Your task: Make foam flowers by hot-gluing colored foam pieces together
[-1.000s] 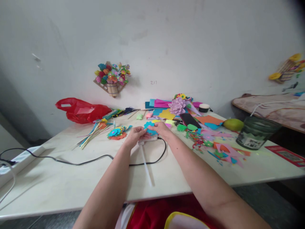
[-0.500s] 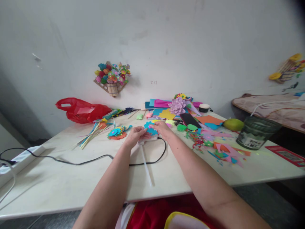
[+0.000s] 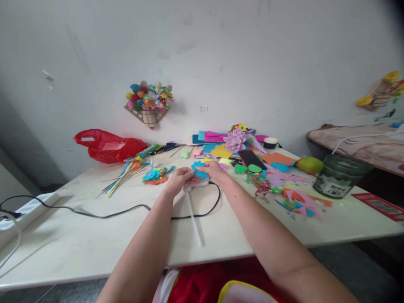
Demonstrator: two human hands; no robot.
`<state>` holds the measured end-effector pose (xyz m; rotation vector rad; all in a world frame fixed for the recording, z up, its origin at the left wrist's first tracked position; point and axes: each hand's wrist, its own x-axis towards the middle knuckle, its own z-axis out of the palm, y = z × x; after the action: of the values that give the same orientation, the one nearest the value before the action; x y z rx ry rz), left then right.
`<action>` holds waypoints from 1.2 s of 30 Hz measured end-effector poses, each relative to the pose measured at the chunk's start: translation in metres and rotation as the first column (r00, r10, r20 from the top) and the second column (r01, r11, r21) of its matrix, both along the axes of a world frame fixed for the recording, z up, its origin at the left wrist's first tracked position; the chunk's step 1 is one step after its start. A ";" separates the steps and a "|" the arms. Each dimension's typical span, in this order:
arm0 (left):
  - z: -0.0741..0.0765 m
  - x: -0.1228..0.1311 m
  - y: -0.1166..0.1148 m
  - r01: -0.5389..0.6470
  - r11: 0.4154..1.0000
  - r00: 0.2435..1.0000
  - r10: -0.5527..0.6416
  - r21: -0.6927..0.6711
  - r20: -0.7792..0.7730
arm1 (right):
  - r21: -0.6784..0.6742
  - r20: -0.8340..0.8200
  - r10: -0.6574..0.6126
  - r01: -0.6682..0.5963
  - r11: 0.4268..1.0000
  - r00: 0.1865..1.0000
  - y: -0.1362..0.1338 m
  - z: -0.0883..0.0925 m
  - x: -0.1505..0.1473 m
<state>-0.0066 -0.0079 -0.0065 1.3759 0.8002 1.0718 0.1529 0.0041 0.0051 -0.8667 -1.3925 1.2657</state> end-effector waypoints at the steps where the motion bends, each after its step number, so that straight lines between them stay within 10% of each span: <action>1: 0.000 0.000 0.000 0.004 1.000 1.000 -0.004 -0.002 -0.005 | -0.002 -0.001 -0.002 0.002 1.000 1.000 0.001 -0.001 -0.001; 36: -0.001 -0.001 0.002 -0.079 0.996 0.996 0.077 0.046 0.053 | 0.043 0.073 -0.009 0.006 0.999 0.997 0.000 -0.001 0.002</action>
<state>-0.0080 -0.0057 -0.0079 1.3612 0.8011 1.1888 0.1545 0.0043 0.0045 -0.8961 -1.4680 1.2048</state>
